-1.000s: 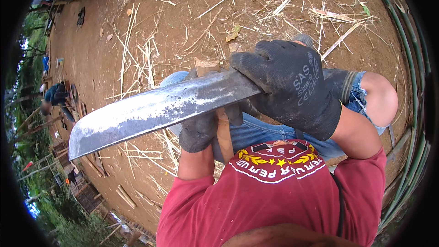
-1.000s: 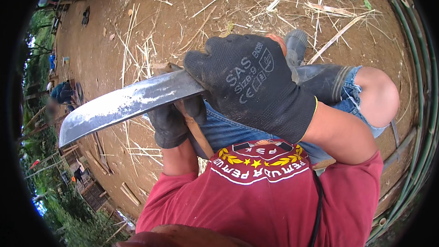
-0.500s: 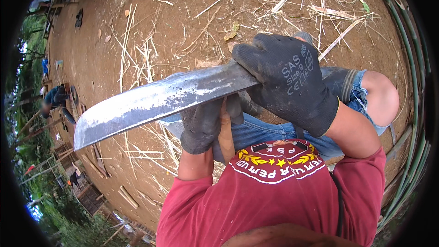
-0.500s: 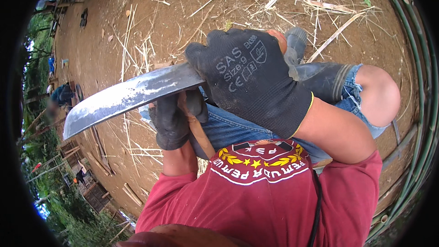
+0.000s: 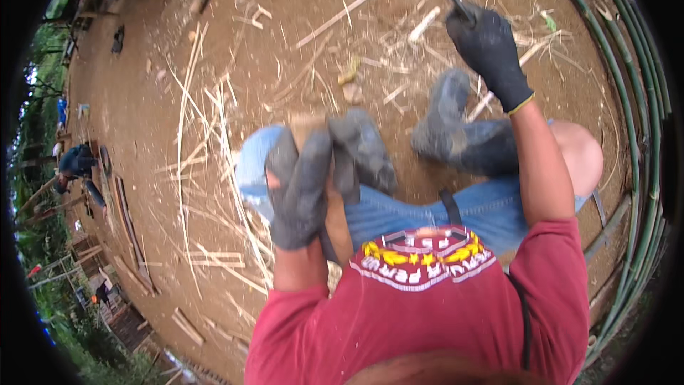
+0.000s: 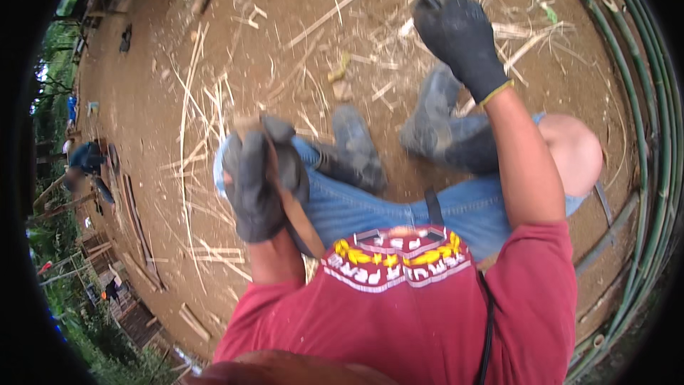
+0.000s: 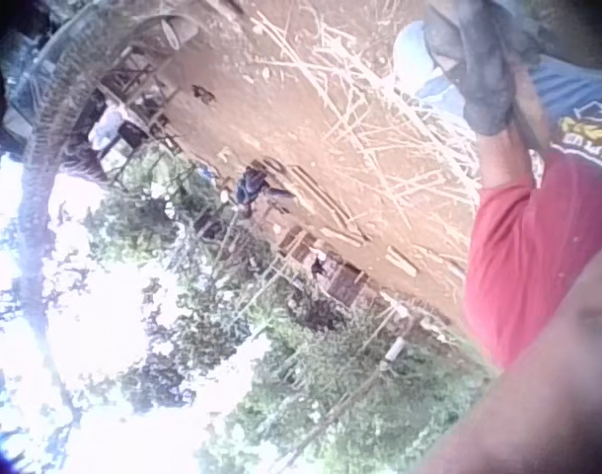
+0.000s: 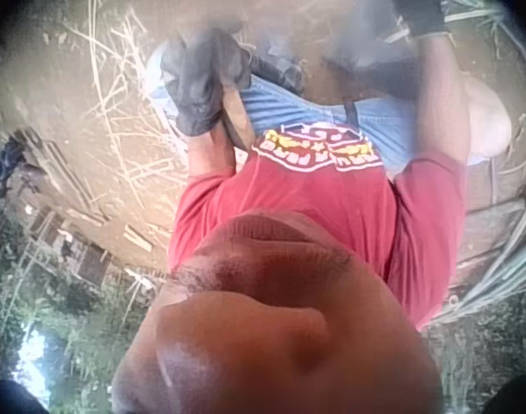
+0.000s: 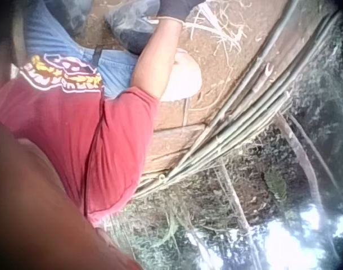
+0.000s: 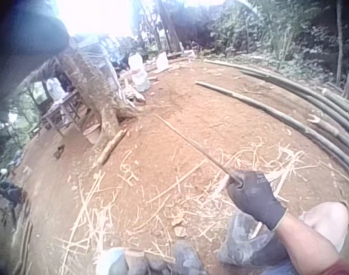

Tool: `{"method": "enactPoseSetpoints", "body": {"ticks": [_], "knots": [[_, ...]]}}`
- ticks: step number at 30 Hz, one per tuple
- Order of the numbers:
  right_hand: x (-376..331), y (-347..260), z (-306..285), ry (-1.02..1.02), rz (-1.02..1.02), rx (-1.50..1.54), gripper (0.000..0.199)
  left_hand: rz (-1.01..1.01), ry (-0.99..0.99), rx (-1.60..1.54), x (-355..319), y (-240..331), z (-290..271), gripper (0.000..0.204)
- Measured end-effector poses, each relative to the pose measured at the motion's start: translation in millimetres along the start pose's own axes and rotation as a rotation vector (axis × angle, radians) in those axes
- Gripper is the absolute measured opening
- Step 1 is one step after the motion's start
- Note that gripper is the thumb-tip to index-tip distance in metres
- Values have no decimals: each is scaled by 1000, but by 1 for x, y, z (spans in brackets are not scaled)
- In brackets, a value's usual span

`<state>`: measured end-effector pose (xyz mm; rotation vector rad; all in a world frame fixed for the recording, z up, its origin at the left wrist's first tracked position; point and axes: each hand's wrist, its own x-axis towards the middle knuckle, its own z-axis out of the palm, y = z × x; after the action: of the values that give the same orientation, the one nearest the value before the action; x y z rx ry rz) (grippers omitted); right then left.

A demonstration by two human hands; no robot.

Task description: The person sits on the ground and uses a large knife to shave thin strips from a piece of wood. They hold the wood in their left hand and the knife in their right, repeatedly scraping the blade along the wood to create shavings.

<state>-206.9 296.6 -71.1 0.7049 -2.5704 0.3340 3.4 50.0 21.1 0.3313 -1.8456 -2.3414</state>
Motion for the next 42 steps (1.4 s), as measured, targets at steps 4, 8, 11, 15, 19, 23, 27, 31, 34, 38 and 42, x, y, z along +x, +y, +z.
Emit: {"method": "enactPoseSetpoints", "body": {"ticks": [4,8,11,15,19,23,27,31,34,38,42], "knots": [[20,-78,-66,-188,201,532,16,-82,5,-46,-1,12,6,36],[12,-108,-84,-194,85,728,12,-134,25,22,0,13,3,35],[10,-115,-84,-184,7,708,11,-90,19,47,3,8,2,52],[9,-112,-85,-251,77,726,12,-118,-147,-151,11,-3,-10,70],[8,-107,-78,-216,156,853,15,-185,-184,-338,13,-3,-10,70],[12,-105,-84,-329,333,920,18,-212,-53,-397,11,2,6,63],[13,-101,-84,-342,397,966,18,-213,-163,-289,11,14,2,51],[12,-98,-84,-330,368,958,18,-169,-30,-168,4,27,11,40],[15,-103,-93,-379,440,1021,18,-85,-13,-24,5,24,5,39],[7,-110,-89,-300,320,1057,16,-129,15,-53,2,32,14,35],[-2,-121,-95,-279,150,1012,14,-222,-49,-102,5,27,9,27]]}}
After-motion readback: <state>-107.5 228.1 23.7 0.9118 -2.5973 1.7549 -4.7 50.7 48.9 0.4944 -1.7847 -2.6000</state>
